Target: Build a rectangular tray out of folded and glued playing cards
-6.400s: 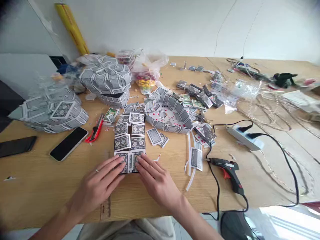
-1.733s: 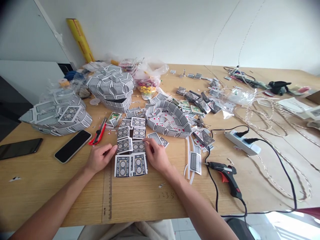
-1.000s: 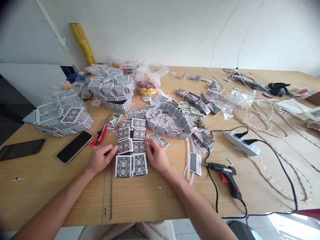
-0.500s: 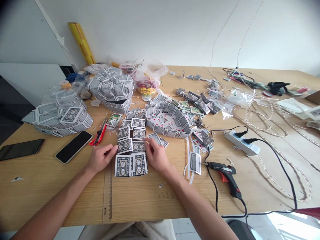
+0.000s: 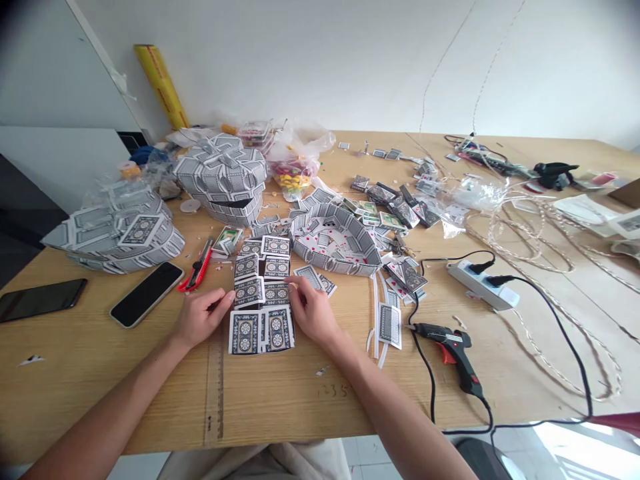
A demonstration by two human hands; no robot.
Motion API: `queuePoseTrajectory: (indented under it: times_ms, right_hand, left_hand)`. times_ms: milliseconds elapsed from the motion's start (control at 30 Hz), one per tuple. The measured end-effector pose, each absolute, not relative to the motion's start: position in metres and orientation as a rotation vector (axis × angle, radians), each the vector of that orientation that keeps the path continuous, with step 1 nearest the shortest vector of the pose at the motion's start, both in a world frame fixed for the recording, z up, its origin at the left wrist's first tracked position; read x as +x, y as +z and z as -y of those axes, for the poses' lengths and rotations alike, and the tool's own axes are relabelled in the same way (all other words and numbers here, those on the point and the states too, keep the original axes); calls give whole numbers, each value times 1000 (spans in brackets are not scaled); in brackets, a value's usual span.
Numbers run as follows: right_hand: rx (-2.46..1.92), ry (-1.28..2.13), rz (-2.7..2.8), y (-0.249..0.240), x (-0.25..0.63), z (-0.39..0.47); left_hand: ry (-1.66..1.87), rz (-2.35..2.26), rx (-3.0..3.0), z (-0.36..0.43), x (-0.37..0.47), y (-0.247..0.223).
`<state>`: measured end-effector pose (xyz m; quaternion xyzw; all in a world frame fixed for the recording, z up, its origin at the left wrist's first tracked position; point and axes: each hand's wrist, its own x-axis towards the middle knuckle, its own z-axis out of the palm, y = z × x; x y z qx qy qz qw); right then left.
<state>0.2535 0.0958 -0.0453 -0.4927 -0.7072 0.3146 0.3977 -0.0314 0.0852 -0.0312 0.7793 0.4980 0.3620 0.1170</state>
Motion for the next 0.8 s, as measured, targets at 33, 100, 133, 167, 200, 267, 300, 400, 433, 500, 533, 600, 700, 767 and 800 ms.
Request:
queuePoseTrajectory:
  times_ms: [33, 100, 133, 167, 200, 267, 300, 400, 433, 500, 533, 600, 700, 767, 800]
  right_hand:
    - [-1246, 795, 1792, -45, 254, -96]
    - [-1245, 789, 1796, -46, 254, -96]
    - [-1245, 787, 1798, -46, 254, -96]
    - [-1246, 785, 1797, -46, 254, -96]
    - [-1247, 783, 1798, -46, 254, -96]
    - [-1248, 780, 1797, -46, 254, -96]
    - [-1249, 781, 1796, -46, 254, -96]
    - [-1257, 787, 1794, -47, 254, -96]
    - [-1261, 790, 1792, -47, 254, -96]
    - [-1265, 794, 1788, -47, 254, -95]
    - [-1265, 798, 1786, -46, 254, -95]
    - [-1260, 800, 1786, -46, 254, -95]
    - [-1250, 791, 1794, -46, 254, -96]
    - [-1247, 783, 1796, -46, 254, -96]
    - [-1248, 782, 1795, -46, 254, -96]
  left_hand:
    - [1061, -1457, 2281, -85, -31, -31]
    - [1065, -1454, 2280, -85, -31, -31]
    - [1065, -1455, 2278, -85, -31, -31]
    - [1061, -1457, 2274, -85, -31, -31]
    - [1055, -1459, 2269, -85, -31, -31]
    - [1049, -1460, 2265, -85, -31, -31]
    - [1049, -1461, 2265, -85, -31, -31]
    - [1060, -1462, 2274, -85, -31, -32]
    - [1064, -1461, 2275, -85, -31, -32]
    - [1065, -1462, 2273, -85, -31, -32]
    - [1064, -1465, 2270, -85, -31, -32]
    - [1055, -1473, 2259, -85, -31, -31]
    - [1038, -1481, 2251, -85, -31, -31]
    - [1033, -1481, 2255, -86, -31, -31]
    - [1035, -1480, 2257, -86, -31, -31]
